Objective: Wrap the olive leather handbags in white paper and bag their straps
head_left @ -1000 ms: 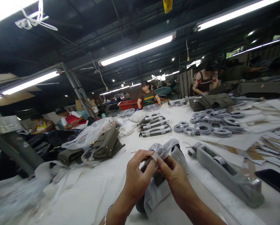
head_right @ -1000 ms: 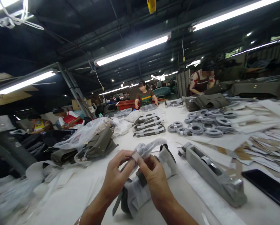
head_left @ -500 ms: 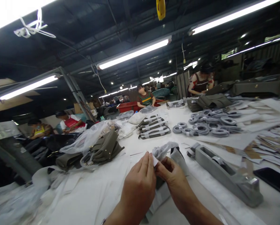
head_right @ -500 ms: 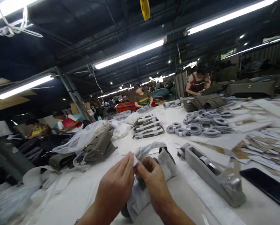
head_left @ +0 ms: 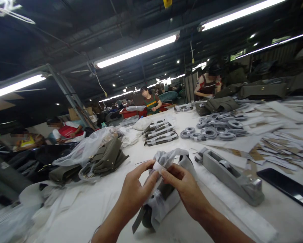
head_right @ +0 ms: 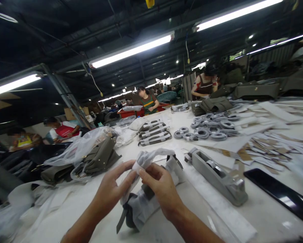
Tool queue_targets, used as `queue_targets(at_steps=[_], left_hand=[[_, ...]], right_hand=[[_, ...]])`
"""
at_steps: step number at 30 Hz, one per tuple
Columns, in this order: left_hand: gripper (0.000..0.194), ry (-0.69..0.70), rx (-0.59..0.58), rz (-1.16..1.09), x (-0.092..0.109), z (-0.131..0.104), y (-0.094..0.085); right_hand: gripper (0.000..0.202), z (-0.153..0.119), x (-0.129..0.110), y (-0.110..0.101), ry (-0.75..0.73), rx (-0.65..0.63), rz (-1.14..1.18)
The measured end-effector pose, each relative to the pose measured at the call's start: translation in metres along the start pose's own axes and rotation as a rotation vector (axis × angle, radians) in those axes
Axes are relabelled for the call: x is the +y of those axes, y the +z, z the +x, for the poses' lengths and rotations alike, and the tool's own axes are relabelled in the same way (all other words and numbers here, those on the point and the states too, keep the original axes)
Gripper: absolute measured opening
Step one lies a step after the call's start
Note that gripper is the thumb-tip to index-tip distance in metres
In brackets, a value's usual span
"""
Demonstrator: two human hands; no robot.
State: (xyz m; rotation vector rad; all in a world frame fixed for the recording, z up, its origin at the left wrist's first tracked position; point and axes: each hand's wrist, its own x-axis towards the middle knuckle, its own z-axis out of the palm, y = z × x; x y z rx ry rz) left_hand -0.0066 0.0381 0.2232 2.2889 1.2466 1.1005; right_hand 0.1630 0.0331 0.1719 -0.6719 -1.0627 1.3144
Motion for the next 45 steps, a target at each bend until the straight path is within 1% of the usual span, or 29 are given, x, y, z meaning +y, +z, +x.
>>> queue_targets(at_steps=[2,3,5,6,8,9,10,11,12,13,14,15,16,17,18,20,22,25,27,30,32,35,37,40,45], left_hand=[[0.033,-0.138,-0.073,-0.215,-0.002,0.005,0.002],[0.035,-0.199,-0.083,-0.299,-0.002,0.007,0.004],[0.041,-0.304,-0.054,-0.415,0.001,0.009,0.012],[0.044,-0.339,-0.030,-0.445,0.003,0.009,0.015],[0.045,-0.372,0.003,-0.457,0.006,0.008,0.020],[0.045,-0.379,0.013,-0.450,0.006,0.008,0.021],[0.045,-0.389,0.022,-0.436,0.006,0.008,0.022],[0.045,-0.402,0.030,-0.422,0.004,0.008,0.021],[0.046,-0.416,0.037,-0.410,0.002,0.008,0.020],[0.047,-0.425,0.042,-0.400,-0.002,0.008,0.019],[0.048,-0.428,0.043,-0.390,-0.005,0.008,0.018],[0.050,-0.424,0.047,-0.377,-0.008,0.009,0.018],[0.051,-0.417,0.047,-0.367,-0.011,0.009,0.017],[0.051,-0.411,0.044,-0.360,-0.014,0.009,0.017],[0.051,-0.407,0.042,-0.355,-0.016,0.010,0.017],[0.051,-0.410,0.041,-0.362,-0.018,0.010,0.019],[0.052,-0.419,0.038,-0.381,-0.019,0.010,0.020],[0.052,-0.421,0.047,-0.392,-0.020,0.009,0.020],[0.050,-0.420,0.047,-0.387,-0.020,0.008,0.020],[0.050,-0.423,0.039,-0.393,-0.021,0.007,0.019],[0.050,-0.428,0.036,-0.407,-0.021,0.007,0.019],[0.051,-0.443,0.048,-0.434,-0.023,0.008,0.020],[0.053,-0.454,0.063,-0.447,-0.023,0.009,0.021],[0.057,-0.480,0.066,-0.441,-0.023,0.010,0.021],[0.058,-0.503,0.083,-0.454,-0.023,0.011,0.020]], right_hand=[[0.034,0.001,-0.004,-0.002,-0.030,0.004,-0.082],[0.033,0.001,-0.006,-0.003,-0.048,0.016,-0.139],[0.031,0.003,-0.008,-0.006,-0.070,0.026,-0.246],[0.030,0.003,-0.010,-0.010,-0.076,0.010,-0.289],[0.028,0.004,-0.014,-0.025,-0.096,-0.054,-0.374],[0.026,0.004,-0.017,-0.038,-0.116,-0.071,-0.443],[0.025,0.003,-0.020,-0.055,-0.143,-0.051,-0.546],[0.024,0.001,-0.023,-0.077,-0.165,0.008,-0.681],[0.024,-0.001,-0.027,-0.102,-0.192,0.114,-0.839],[0.025,-0.004,-0.030,-0.130,-0.194,0.253,-1.000],[0.025,-0.007,-0.034,-0.158,-0.150,0.389,-1.140],[0.025,-0.011,-0.037,-0.186,-0.106,0.486,-1.185],[0.024,-0.015,-0.040,-0.211,-0.067,0.548,-1.209],[0.022,-0.019,-0.042,-0.233,-0.023,0.586,-1.225],[0.022,-0.023,-0.044,-0.250,0.025,0.595,-1.224],[0.026,-0.030,-0.044,-0.272,0.131,0.575,-1.191],[0.031,-0.036,-0.041,-0.280,0.227,0.544,-1.120],[0.039,-0.038,-0.037,-0.281,0.299,0.539,-0.986],[0.043,-0.039,-0.039,-0.280,0.292,0.561,-0.905],[0.047,-0.042,-0.049,-0.276,0.244,0.603,-0.804],[0.050,-0.050,-0.058,-0.272,0.226,0.612,-0.751],[0.051,-0.069,-0.063,-0.266,0.264,0.628,-0.645],[0.049,-0.083,-0.058,-0.265,0.305,0.665,-0.571],[0.044,-0.097,-0.042,-0.269,0.324,0.744,-0.517],[0.040,-0.100,-0.012,-0.279,0.281,0.838,-0.503]])
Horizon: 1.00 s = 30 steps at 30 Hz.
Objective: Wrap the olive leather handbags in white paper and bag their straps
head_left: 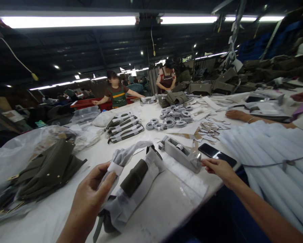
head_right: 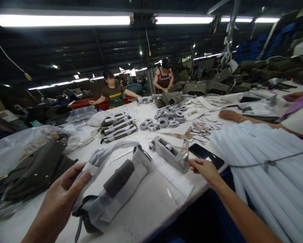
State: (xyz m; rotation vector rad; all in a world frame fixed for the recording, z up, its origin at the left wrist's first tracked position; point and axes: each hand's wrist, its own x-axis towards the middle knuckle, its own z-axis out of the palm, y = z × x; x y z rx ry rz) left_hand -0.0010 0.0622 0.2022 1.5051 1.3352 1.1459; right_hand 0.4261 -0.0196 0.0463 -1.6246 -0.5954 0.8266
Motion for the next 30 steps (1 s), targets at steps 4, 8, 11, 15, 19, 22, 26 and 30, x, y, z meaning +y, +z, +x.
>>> queue_targets(at_steps=[4,8,11,15,19,22,26,30], left_hand=[[0.060,-0.013,-0.003,-0.007,0.001,-0.001,0.001],[0.057,0.011,-0.007,-0.002,0.002,-0.003,0.005],[0.051,0.059,-0.001,-0.020,0.002,-0.003,0.008],[0.036,0.191,-0.023,0.051,0.002,-0.004,0.011],[0.025,0.285,-0.052,0.156,0.003,-0.008,0.011],[0.021,0.331,-0.013,0.180,0.003,-0.011,0.014],[0.016,0.405,0.016,0.206,0.001,-0.014,0.014],[0.016,0.481,0.058,0.255,-0.007,-0.015,0.012]], right_hand=[[0.045,-0.004,0.013,0.005,-0.018,0.072,0.004],[0.050,-0.031,0.008,0.017,-0.114,0.062,0.007],[0.043,-0.062,-0.018,0.046,-0.264,-0.033,0.045],[0.033,-0.105,-0.066,0.103,-0.403,-0.280,0.131],[0.029,-0.140,-0.103,0.158,-0.485,-0.518,0.191],[0.028,-0.152,-0.117,0.192,-0.518,-0.580,0.196],[0.032,-0.154,-0.125,0.215,-0.517,-0.555,0.133],[0.037,-0.151,-0.125,0.217,-0.502,-0.530,0.000]])
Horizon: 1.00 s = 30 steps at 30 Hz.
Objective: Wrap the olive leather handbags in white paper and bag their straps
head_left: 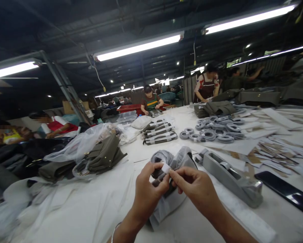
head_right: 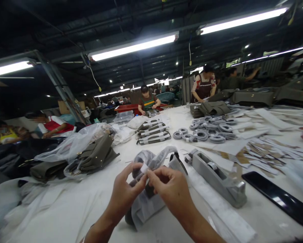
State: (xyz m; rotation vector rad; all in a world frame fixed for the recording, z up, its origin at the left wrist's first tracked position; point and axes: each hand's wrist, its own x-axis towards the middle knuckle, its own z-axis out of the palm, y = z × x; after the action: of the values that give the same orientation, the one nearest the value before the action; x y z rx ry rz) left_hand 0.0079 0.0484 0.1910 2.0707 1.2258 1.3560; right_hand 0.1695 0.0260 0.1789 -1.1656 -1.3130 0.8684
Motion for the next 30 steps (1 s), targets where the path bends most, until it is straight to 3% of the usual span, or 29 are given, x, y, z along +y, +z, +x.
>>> queue_targets(at_steps=[8,13,19,22,27,30], left_hand=[[0.015,0.109,0.046,0.072,-0.005,-0.005,0.003],[0.017,-0.101,-0.064,-0.099,0.007,-0.004,-0.002],[0.031,-0.347,-0.261,-0.491,0.013,-0.001,-0.001],[0.039,-0.470,-0.280,-0.629,0.010,0.001,0.002],[0.040,-0.540,-0.230,-0.728,0.008,0.005,0.000],[0.041,-0.530,-0.204,-0.710,0.009,0.006,0.000]], right_hand=[[0.044,0.002,0.002,-0.009,0.072,-0.057,-0.080],[0.045,0.005,0.015,-0.010,0.090,-0.049,-0.114],[0.049,0.014,0.037,-0.004,0.008,-0.178,0.350],[0.041,0.018,0.040,-0.004,-0.005,-0.166,0.402],[0.034,0.010,0.040,-0.007,0.026,-0.035,0.229],[0.045,-0.003,0.031,-0.009,0.079,0.021,0.343]])
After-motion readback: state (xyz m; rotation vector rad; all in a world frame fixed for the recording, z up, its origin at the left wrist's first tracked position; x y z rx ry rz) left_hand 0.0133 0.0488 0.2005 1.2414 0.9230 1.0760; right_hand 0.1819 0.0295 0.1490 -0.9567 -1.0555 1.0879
